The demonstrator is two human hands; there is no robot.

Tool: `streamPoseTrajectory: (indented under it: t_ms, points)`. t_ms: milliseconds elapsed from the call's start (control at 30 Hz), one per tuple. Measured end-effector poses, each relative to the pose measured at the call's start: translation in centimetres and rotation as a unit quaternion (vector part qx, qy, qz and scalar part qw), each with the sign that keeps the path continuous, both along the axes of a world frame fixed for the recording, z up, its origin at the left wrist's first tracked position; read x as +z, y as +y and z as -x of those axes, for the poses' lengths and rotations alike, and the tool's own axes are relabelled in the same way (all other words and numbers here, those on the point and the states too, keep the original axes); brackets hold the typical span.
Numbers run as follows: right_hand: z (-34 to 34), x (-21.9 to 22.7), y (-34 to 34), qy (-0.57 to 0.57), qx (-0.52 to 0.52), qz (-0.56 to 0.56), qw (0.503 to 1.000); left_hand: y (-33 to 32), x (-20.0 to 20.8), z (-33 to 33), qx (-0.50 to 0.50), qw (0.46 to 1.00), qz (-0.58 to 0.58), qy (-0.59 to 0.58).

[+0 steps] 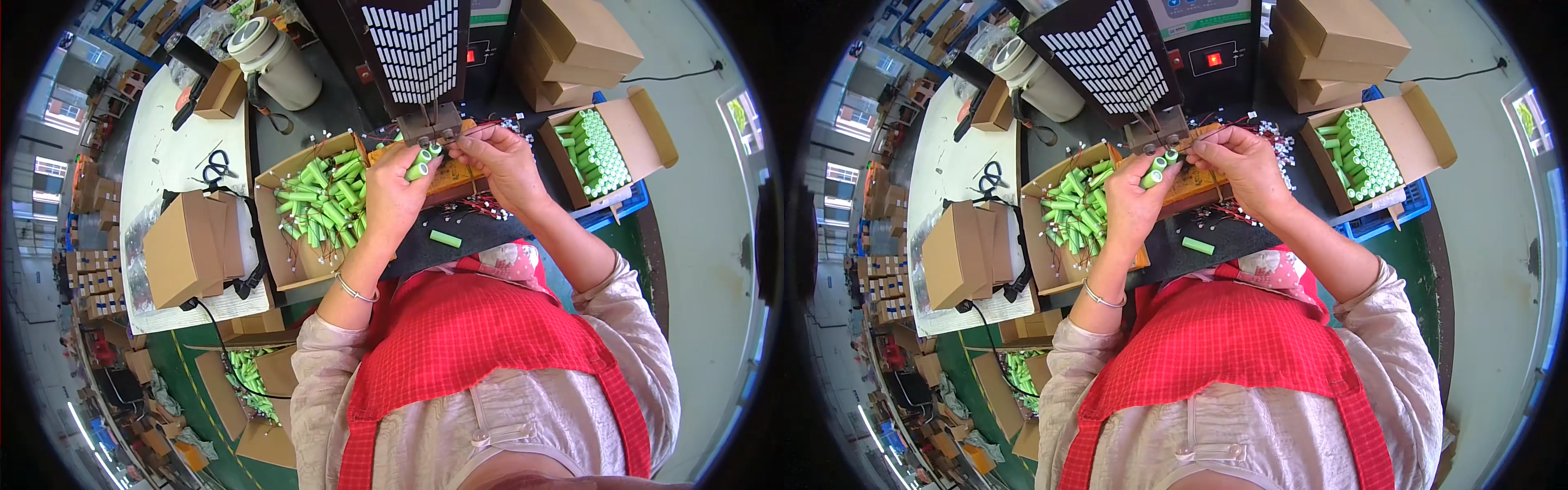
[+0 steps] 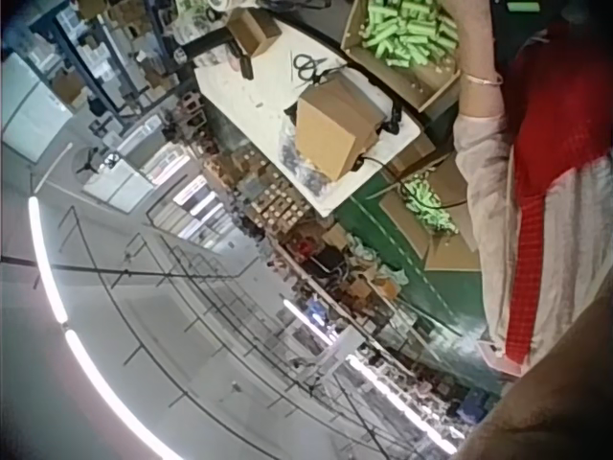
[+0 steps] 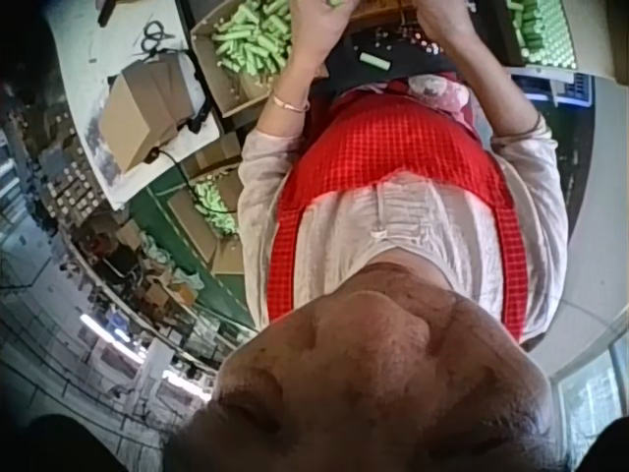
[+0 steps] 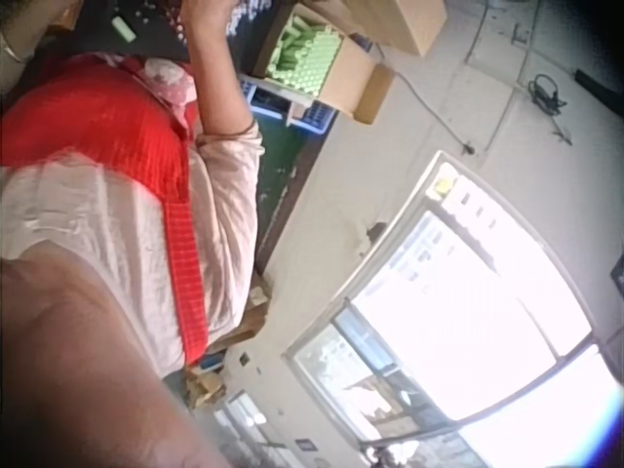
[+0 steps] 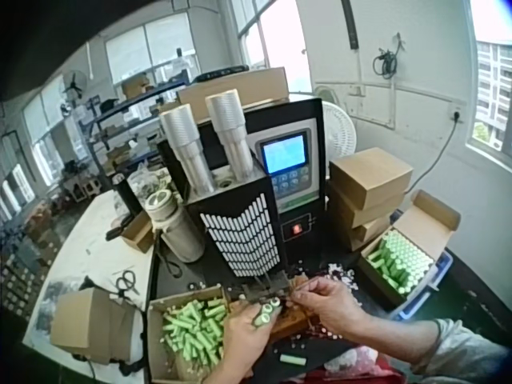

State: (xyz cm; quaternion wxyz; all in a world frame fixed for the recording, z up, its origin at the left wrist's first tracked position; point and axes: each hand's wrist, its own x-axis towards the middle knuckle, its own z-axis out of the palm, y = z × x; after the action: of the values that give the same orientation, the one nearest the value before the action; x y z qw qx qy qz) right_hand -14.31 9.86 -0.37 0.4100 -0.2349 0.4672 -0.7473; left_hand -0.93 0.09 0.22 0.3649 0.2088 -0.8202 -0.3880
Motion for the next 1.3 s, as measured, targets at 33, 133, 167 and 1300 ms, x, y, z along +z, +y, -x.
streamPoseTrajectory:
  t_ms: [33, 133, 167, 1300]
  points:
    - [0.0, 0.0, 0.0, 0.0, 0.001, 0.0, 1.0, 0.0, 0.0, 0.0, 0.001, 1.0, 0.0, 0.0]
    - [-0.1, 0.3, 0.0, 0.0, 0.0, -0.007, 1.0, 0.1, 0.2, 0.1, -0.001, 1.0, 0.006, 0.01]
    - [-0.1, 0.4, -0.1, 0.0, -0.003, -0.009, 1.0, 0.2, 0.5, 0.1, 0.004, 1.0, 0.0, 0.004]
    - [0.0, 2.4, 1.3, 0.378, 0.063, -0.176, 0.907, -0.4, -0.5, -0.2, -0.036, 0.975, -0.221, -0.011]
